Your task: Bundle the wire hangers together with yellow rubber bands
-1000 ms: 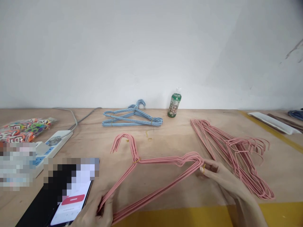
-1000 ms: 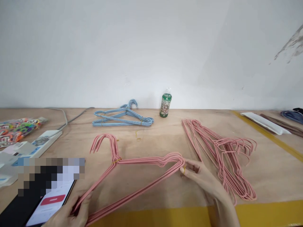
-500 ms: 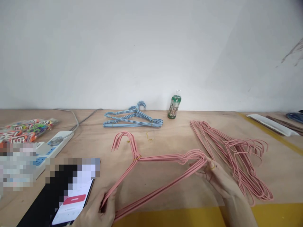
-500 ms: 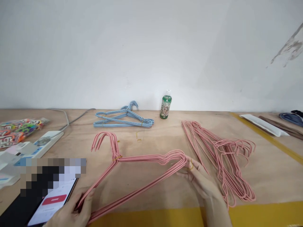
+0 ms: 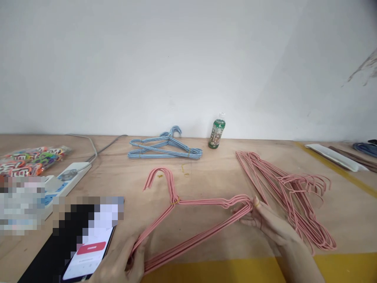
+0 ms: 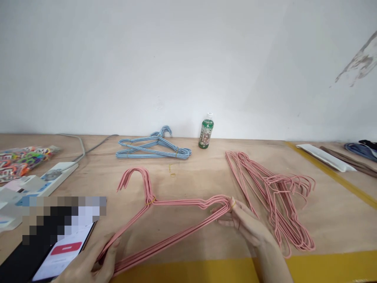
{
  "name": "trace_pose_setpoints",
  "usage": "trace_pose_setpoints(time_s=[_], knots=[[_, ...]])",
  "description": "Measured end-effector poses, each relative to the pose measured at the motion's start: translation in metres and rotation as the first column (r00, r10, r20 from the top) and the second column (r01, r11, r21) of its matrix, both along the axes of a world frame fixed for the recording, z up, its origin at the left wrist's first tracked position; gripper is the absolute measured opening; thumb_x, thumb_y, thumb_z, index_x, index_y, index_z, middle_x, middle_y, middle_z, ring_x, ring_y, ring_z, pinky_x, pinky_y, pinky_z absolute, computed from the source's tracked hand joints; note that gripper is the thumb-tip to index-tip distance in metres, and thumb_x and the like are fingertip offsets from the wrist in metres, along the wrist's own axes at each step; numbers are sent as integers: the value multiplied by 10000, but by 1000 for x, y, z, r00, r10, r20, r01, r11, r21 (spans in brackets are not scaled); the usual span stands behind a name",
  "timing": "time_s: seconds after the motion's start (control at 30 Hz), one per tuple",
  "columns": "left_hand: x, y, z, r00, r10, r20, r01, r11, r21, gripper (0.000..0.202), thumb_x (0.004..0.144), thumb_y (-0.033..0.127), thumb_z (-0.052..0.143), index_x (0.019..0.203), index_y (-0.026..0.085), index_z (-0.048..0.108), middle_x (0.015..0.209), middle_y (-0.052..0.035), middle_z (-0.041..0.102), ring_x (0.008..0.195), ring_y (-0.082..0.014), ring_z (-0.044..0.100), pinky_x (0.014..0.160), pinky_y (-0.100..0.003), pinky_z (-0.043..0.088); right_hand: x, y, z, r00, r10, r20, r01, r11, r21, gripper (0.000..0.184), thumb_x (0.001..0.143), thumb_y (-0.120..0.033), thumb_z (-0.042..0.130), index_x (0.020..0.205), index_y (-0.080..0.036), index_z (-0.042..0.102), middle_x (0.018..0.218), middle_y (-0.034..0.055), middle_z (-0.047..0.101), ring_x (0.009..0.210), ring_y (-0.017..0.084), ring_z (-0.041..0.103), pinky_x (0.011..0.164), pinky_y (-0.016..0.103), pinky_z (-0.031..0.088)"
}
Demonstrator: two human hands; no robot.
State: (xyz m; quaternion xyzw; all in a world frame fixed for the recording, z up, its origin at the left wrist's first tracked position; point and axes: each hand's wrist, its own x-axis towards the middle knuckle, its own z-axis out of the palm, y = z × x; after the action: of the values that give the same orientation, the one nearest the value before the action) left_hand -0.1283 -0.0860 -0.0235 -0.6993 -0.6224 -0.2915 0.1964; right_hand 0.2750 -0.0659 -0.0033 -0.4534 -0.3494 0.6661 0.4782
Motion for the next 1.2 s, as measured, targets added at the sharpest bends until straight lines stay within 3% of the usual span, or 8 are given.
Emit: trace_pose_setpoints(time_s=[0.27,0.5,0.77,0.83,0.97,1.0,1.2], knots=[[-2,2,1,993,-43,-106,48,998,46,214,874,306,526,860,219,721,681,-8,712,493,-113,577,518,-226,386,2,7,14,956,184,228,-181,983,-34,412,869,-498,568,1211,-267,574,1220,77,608,1071,226,597,880,401,525],[-2,4,1,987,-93,-133,104,991,84,192,871,274,527,842,211,706,716,-3,724,544,-117,618,520,-217,392,-3,28,40,770,368,522,-444,896,23,465,773,-463,686,1153,-202,628,1150,73,645,1055,226,591,932,360,469],[2,3,-1,996,-29,-80,34,997,62,167,848,233,539,875,196,699,647,14,691,509,-112,593,525,-224,394,-1,47,29,754,415,509,-478,878,-8,515,662,-405,783,1112,-184,665,1057,60,693,983,216,628,869,339,500],[1,3,-1,994,-60,-87,66,995,68,158,847,247,549,853,191,696,619,15,675,514,-117,594,536,-228,398,-1,51,32,700,468,539,-537,843,-34,463,650,-403,790,1041,-176,694,982,47,708,918,201,641,823,312,505],[2,4,-1,988,-124,-96,131,988,76,152,849,246,556,837,193,698,560,32,633,510,-112,589,534,-223,392,-7,61,53,465,669,580,-747,648,-148,360,675,-408,768,943,-171,733,875,19,712,822,173,640,735,251,481],[3,4,-1,989,-112,-94,119,990,77,155,852,243,551,837,197,699,543,36,620,502,-110,581,527,-223,387,-10,62,59,428,671,605,-763,627,-156,341,678,-414,763,917,-172,738,831,5,701,776,158,628,691,233,467],[12,5,0,999,-40,-31,41,998,55,216,884,278,506,874,200,707,634,2,676,541,-126,590,543,-234,390,-22,66,80,314,502,806,-738,663,-125,263,692,-442,725,677,-181,691,537,-64,464,517,75,395,466,204,274]])
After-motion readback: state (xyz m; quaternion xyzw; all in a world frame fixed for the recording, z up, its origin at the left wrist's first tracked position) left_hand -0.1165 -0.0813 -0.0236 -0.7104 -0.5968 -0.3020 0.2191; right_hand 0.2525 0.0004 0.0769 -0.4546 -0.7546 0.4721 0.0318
